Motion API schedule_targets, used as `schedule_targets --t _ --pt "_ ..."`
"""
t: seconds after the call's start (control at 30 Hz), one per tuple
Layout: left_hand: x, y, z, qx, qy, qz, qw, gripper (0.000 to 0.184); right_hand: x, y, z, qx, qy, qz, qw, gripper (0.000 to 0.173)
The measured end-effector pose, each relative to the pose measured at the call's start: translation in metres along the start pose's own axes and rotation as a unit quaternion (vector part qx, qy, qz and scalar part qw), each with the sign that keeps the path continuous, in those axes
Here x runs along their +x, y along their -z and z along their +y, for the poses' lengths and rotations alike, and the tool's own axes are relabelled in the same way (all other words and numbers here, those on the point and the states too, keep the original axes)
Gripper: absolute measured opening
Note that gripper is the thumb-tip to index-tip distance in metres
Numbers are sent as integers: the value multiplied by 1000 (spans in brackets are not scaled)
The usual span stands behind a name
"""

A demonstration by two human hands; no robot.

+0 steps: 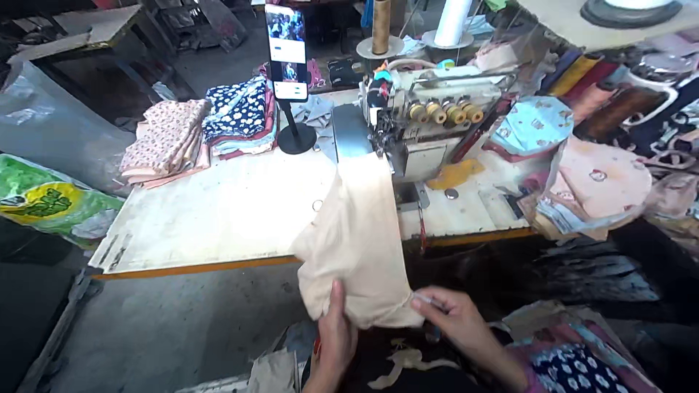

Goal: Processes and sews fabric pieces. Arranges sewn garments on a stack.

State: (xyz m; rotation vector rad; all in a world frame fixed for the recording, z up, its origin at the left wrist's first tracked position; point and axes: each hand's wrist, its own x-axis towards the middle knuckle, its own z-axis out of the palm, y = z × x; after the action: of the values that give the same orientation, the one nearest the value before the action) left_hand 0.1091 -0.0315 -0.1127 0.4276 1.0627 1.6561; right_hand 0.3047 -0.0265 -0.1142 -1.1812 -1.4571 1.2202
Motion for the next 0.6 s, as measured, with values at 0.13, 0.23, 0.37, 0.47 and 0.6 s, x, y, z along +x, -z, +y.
schedule_targets --t 0.13,0.23,0.37,0.47,0.6 --pt "-14 9 -14 52 -47 75 995 29 -6 -1 5 38 -41 16 998 13" --pt "-14 -1 -10 80 -80 59 992 10 8 11 -7 31 -35 -5 999 12" --pt "11 -24 1 80 -112 26 990 12 45 21 -19 37 -5 -31 999 11" --pt "35 -34 3 73 -122 22 990 14 75 24 -23 32 8 -34 999 11" --pt "66 -41 6 78 -128 41 988 15 114 23 -13 15 42 -17 999 9"
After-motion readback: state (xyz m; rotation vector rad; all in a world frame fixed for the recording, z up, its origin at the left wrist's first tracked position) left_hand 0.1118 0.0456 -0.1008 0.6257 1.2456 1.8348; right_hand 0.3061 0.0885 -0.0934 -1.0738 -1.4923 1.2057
